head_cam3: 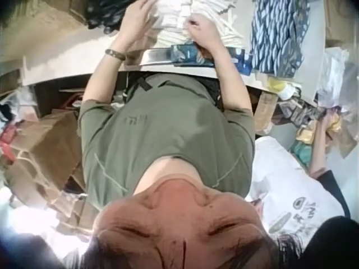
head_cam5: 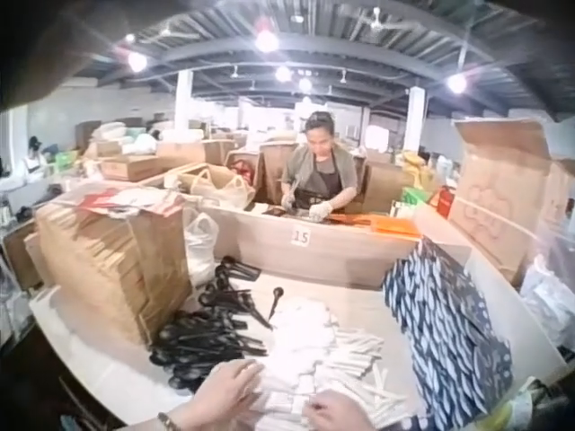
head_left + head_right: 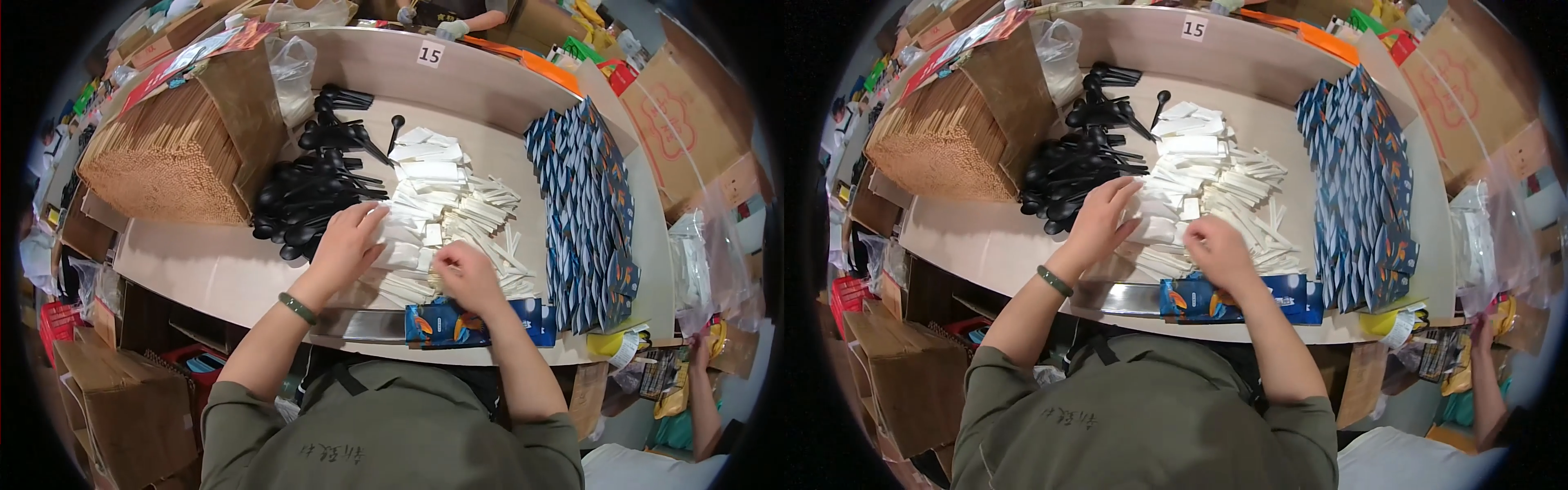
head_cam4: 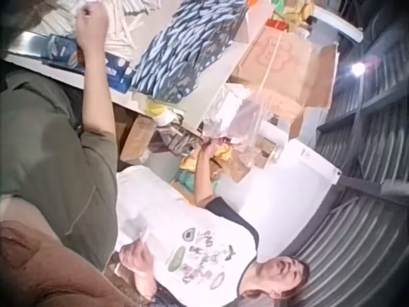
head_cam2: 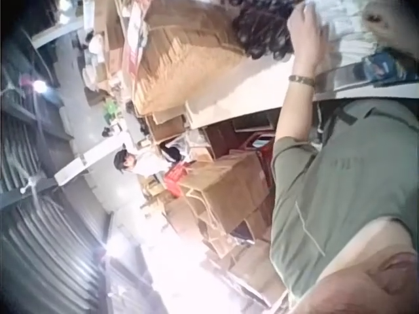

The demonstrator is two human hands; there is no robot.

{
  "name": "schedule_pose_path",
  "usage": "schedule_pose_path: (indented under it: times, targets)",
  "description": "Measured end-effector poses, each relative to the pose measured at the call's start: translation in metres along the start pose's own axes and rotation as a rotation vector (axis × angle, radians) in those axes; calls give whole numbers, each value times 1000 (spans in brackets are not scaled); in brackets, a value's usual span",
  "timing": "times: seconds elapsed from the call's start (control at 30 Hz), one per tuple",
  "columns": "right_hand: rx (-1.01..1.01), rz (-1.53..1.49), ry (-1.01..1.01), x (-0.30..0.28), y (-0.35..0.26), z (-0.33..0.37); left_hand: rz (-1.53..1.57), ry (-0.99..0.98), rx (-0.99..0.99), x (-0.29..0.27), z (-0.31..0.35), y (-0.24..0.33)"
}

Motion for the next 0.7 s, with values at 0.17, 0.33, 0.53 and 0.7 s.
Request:
schedule_pose_path:
  times: [0.17, 0.33, 0.53, 0.7]
  targets:
    - [-347, 92, -126, 35, -35, 11, 143, 37, -148, 17, -20, -25]
    - [-212, 76, -153, 38, -33, 11, 10, -31, -195, 40, -39, -56]
    - [145, -95, -19, 28, -2, 14, 38, -84, -209, 39, -47, -52]
    - [440, -574, 3, 29, 12, 3, 200, 0, -161, 10, -39, -26]
Point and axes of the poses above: each hand's wrist, its own z-axis away from the middle knuckle, its own x-axis out of the palm, y = z × x, the point moved 5 cm from there along -z, towards the middle knuckle, and after that the axes turned 13 degrees about z, right-handed, at the moved point
